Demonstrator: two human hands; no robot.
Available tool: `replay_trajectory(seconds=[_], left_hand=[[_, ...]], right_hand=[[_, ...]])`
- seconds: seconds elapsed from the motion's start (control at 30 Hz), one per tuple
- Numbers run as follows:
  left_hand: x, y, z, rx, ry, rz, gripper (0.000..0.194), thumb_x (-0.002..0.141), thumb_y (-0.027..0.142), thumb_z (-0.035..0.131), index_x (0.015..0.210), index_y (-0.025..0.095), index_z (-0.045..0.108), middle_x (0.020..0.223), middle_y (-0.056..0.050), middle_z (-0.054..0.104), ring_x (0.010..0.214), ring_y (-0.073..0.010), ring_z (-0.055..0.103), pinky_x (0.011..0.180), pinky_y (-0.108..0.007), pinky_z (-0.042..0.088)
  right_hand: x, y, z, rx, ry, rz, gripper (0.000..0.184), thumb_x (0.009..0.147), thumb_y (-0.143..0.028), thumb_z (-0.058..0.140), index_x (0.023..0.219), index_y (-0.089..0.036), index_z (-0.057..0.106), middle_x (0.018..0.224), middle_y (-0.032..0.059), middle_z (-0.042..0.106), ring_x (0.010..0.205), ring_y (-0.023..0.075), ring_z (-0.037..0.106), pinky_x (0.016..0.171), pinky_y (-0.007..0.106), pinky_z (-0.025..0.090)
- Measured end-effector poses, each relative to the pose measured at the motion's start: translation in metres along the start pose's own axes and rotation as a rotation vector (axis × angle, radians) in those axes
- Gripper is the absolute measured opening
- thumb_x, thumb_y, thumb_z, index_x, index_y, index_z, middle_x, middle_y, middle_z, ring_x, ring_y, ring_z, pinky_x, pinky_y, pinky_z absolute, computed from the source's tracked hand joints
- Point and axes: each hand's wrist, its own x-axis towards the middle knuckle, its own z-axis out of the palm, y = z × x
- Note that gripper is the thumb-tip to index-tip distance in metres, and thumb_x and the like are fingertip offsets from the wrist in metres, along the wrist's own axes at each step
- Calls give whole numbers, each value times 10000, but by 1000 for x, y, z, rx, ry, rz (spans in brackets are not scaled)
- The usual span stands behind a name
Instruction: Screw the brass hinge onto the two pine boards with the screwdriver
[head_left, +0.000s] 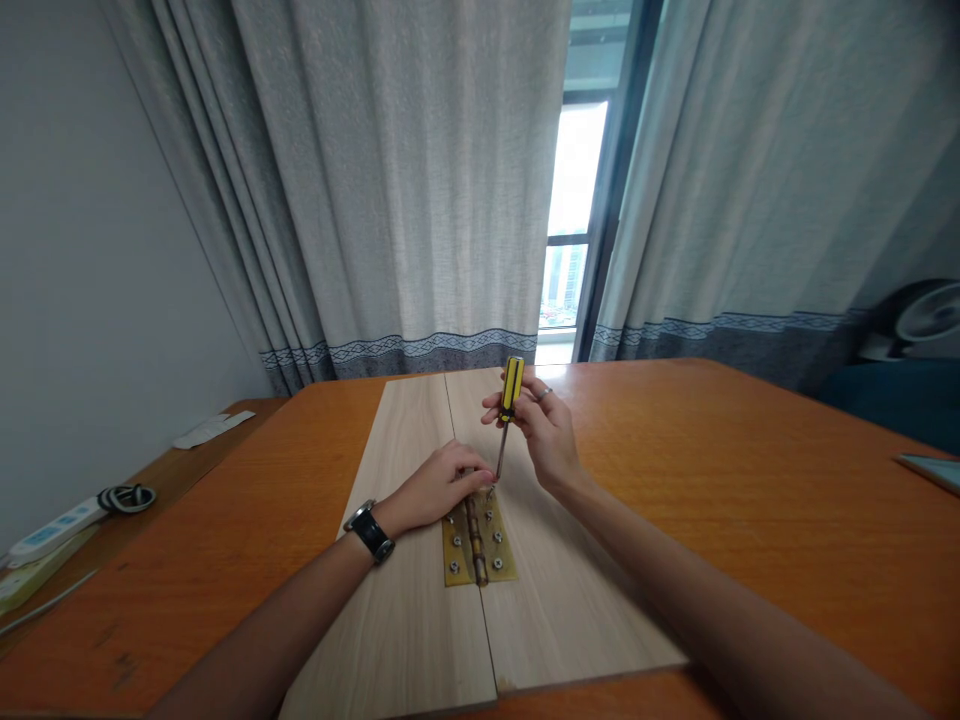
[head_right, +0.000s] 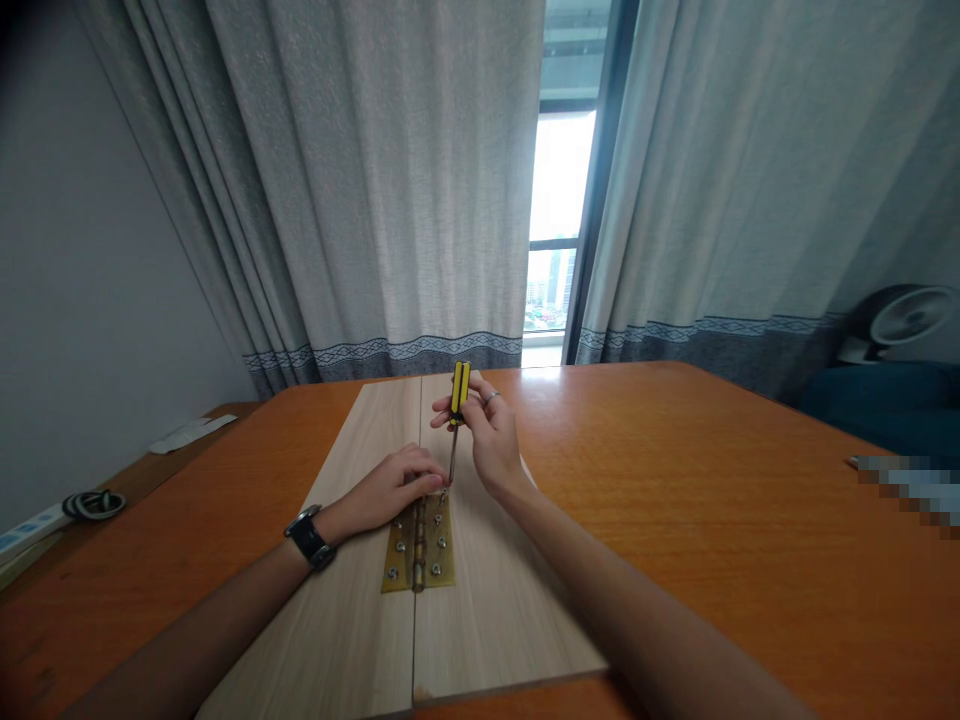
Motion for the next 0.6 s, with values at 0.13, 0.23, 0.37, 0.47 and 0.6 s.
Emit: replay_trajectory(seconds=[0.13, 0.23, 0.37, 0.47, 0.6], left_hand=[[0, 0, 0, 9, 2, 7, 298, 997, 326, 487, 931, 178, 738, 911, -54, 702, 966, -207, 591, 878, -302, 446], [-1, -1, 0, 26, -10, 10, 297, 997, 315, 488, 900, 177, 733, 895, -57, 698, 963, -210, 586, 867, -301, 448], [-1, -1, 0, 32, -23, 12, 280, 998, 293, 500, 895, 170, 729, 887, -56, 683, 965, -204, 582, 862, -291, 445], [0, -2, 0, 22, -25, 19, 284, 1003, 292, 497, 898, 165, 728, 875, -55, 676, 959, -199, 585, 865, -283, 439], [-1, -1, 0, 13, -26, 21, 272, 996, 296, 508, 891, 175, 728, 875, -50, 678, 961, -200, 582, 878, -287, 439]], right_hand=[[0, 0, 0, 20, 1, 3, 256, 889, -313, 558, 1106, -177, 555, 861, 50, 736, 690, 183, 697, 649, 327, 483], [0, 1, 0, 44, -4, 14, 262, 883, -318, 561, 1108, -185, 546, 851, 46, 735, 691, 185, 698, 640, 323, 481], [-1, 2, 0, 76, -40, 32, 255, 879, -302, 560, 1105, -186, 545, 847, 43, 736, 678, 177, 695, 646, 319, 481], [-3, 3, 1, 88, -54, 43, 245, 882, -293, 554, 1101, -183, 547, 848, 44, 737, 669, 175, 692, 642, 317, 479], [-3, 2, 1, 77, -55, 41, 247, 884, -292, 546, 1106, -183, 547, 846, 45, 736, 676, 177, 690, 640, 317, 477]])
